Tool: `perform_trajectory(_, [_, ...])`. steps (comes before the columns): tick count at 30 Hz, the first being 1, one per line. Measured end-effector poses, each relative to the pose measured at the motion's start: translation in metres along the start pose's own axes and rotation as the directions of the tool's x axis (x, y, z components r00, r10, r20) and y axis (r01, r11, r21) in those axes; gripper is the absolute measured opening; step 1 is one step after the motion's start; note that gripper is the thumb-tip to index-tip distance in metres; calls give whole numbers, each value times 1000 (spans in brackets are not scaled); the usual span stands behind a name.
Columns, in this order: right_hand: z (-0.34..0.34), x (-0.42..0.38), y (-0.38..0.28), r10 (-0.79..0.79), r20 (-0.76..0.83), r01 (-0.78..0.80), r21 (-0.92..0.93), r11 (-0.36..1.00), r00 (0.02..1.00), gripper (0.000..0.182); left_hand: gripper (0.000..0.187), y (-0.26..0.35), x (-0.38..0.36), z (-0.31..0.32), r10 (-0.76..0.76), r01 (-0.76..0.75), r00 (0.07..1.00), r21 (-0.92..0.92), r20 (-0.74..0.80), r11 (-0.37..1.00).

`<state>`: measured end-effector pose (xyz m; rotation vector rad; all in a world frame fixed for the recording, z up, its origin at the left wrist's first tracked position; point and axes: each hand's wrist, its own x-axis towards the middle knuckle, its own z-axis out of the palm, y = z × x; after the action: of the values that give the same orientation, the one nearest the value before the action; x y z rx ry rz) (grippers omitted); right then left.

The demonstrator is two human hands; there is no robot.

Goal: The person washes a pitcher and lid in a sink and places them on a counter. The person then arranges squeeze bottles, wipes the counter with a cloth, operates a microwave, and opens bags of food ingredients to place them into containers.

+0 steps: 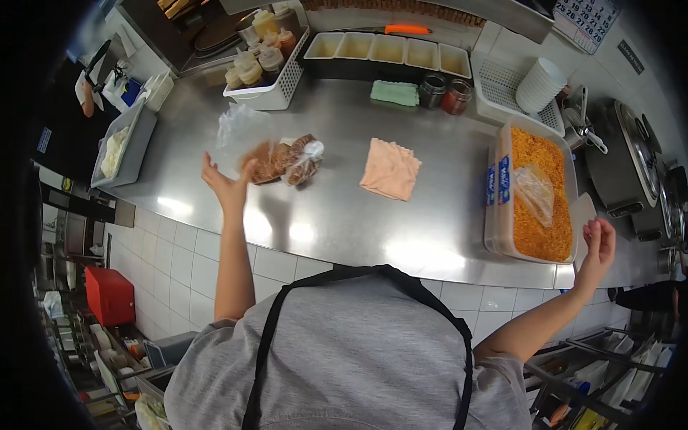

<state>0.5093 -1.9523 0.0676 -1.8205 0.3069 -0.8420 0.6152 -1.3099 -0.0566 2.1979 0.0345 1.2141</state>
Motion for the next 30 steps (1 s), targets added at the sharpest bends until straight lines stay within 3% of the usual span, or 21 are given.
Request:
perform_trajectory(1, [18,-7,-11,1,90,2,-27,1000,996,18,65,-34,6,3,-107,125,982,110,-155,986])
perform_trajectory(2, [33,-13,-18,3,92,0,-28,1000,996,18,65,-49,14,7,-109,127,982,112,-154,986])
perform_trajectory(3, [46,-19,-24,0,164,5,-35,999,986,17,57,-62,23,11,-101,100,980,17,174,995])
perform_trajectory(4, [57,-26,-28,1,232,8,-41,999,973,16,51,-73,33,15,-50,102,874,-83,483,991])
perform_trajectory(5, [67,-31,-32,23,249,-9,-60,998,968,15,51,-82,45,21,-47,101,872,-84,488,991])
perform_trajectory(7, [70,-36,-33,39,279,-25,-55,998,960,15,44,-90,60,32,-309,370,612,82,728,925])
perform_trajectory(8, [70,-35,-33,49,314,-37,-44,998,948,15,44,-89,64,34,-311,373,614,81,726,924])
perform_trajectory(10, [63,-30,-29,35,305,-25,-39,999,952,15,47,-72,76,32,-269,369,770,-60,578,928])
perform_trajectory(16, [50,-18,-23,-15,226,23,-31,999,974,15,39,-52,90,26,-371,514,767,-156,523,844])
perform_trajectory(18, [47,-17,-21,-8,236,23,-61,998,972,14,38,-54,87,24,-478,568,698,-7,533,823])
perform_trajectory(20, [45,-16,-23,12,283,10,-77,997,959,13,38,-85,68,38,-368,520,743,-137,559,843])
perform_trajectory(21, [43,-15,-25,23,332,13,-106,994,943,12,42,-72,62,35,-255,362,801,-100,542,927])
perform_trajectory(22, [44,-17,-27,50,344,-15,-104,994,938,13,56,-62,59,33,-191,313,795,-120,576,942])
perform_trajectory(24, [41,-14,-31,166,452,-56,-246,968,877,16,74,-52,55,32,129,-158,937,64,326,985])
perform_trajectory(25, [38,-12,-28,226,515,-47,-336,941,827,17,75,-27,61,29,148,-171,959,76,241,982])
perform_trajectory(26, [36,-10,-23,239,486,-66,-347,936,841,17,75,7,70,26,161,-177,976,95,149,980])
perform_trajectory(27, [36,-9,-16,245,495,-38,-391,919,834,18,75,40,74,33,174,-188,972,77,161,979])
perform_trajectory(29, [41,-6,-3,250,502,-11,-431,902,828,19,55,113,76,55,163,-168,986,-303,-42,938])
perform_trajectory(30, [44,-5,4,204,482,25,-427,904,852,19,43,153,75,63,267,-218,960,-367,86,904])
